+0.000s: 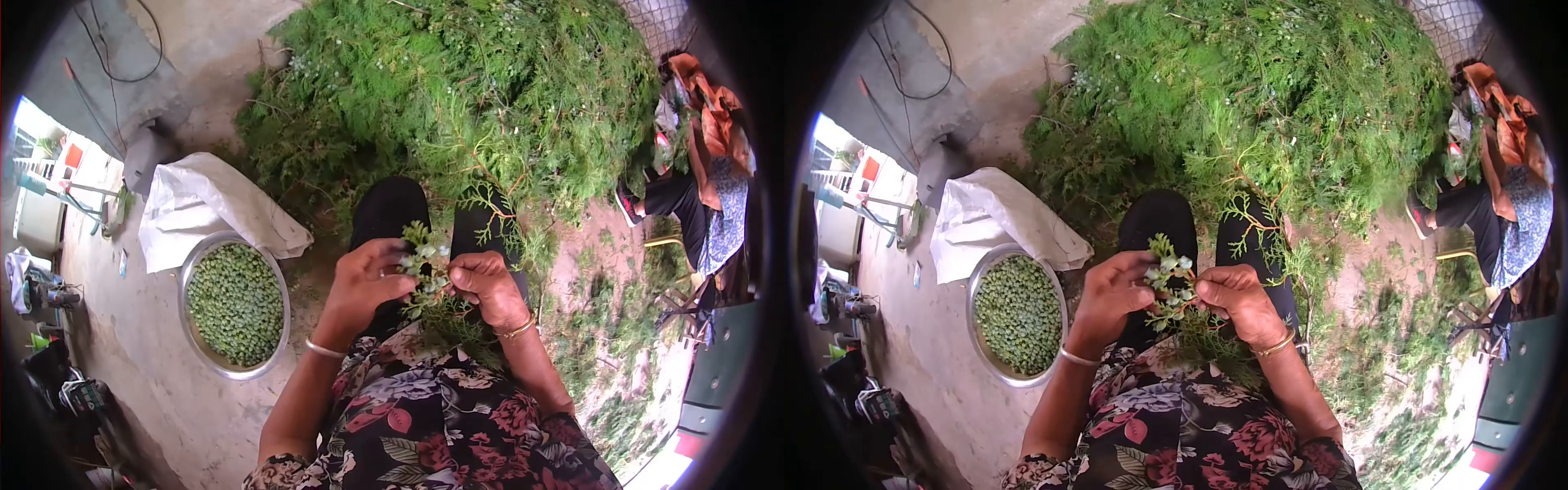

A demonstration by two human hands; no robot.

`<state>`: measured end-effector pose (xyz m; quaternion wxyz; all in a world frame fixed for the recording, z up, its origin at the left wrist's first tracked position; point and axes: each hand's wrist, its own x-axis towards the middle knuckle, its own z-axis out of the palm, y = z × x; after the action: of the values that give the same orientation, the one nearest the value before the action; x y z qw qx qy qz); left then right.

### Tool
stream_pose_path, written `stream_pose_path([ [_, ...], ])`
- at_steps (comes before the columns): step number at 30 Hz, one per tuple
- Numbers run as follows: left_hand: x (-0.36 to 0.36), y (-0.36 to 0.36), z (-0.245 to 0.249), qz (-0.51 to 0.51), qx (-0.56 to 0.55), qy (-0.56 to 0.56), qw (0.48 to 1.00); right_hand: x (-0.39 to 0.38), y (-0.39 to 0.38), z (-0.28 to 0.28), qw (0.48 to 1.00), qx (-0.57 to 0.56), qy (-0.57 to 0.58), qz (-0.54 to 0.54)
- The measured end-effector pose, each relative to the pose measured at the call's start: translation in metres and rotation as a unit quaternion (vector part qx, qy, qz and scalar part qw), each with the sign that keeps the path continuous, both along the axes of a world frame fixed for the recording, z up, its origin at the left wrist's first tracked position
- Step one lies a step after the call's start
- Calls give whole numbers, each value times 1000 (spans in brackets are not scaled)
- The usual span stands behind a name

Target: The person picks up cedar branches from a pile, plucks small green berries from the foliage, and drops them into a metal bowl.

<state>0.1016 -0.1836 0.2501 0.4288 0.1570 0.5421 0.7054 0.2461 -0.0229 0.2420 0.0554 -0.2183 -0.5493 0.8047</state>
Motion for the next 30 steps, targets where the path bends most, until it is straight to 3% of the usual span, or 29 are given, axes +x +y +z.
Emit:
stream_pose_path([
  [2, -3, 10, -11, -104, 86, 6, 991, 0, -3, 1, 1000, 7, -12, 14],
  [3, -2, 13, -7, -115, 60, -30, 991, -1, -5, 0, 999, 10, -7, 32],
  [6, -1, 20, -5, -116, 45, -103, 987, 0, -5, 3, 998, 0, -13, 57],
  [11, -2, 15, -11, -122, 44, -120, 984, 0, -3, 5, 997, -37, -28, 60],
  [16, -9, 7, 2, -129, -86, 106, 982, -5, -5, 6, 996, 11, -32, 87],
  [20, -17, -3, 10, -140, -124, 60, 981, -9, -13, -1, 990, 70, -31, 121],
  [26, -17, -16, -16, -126, -106, 118, 979, -15, -26, -4, 970, 190, -38, 147],
  [29, -24, -21, -26, -113, -80, 128, 982, -14, -28, -2, 970, 182, -59, 149],
  [30, -35, -28, -29, -59, -104, 54, 991, -12, -25, 0, 970, 181, -59, 150],
])
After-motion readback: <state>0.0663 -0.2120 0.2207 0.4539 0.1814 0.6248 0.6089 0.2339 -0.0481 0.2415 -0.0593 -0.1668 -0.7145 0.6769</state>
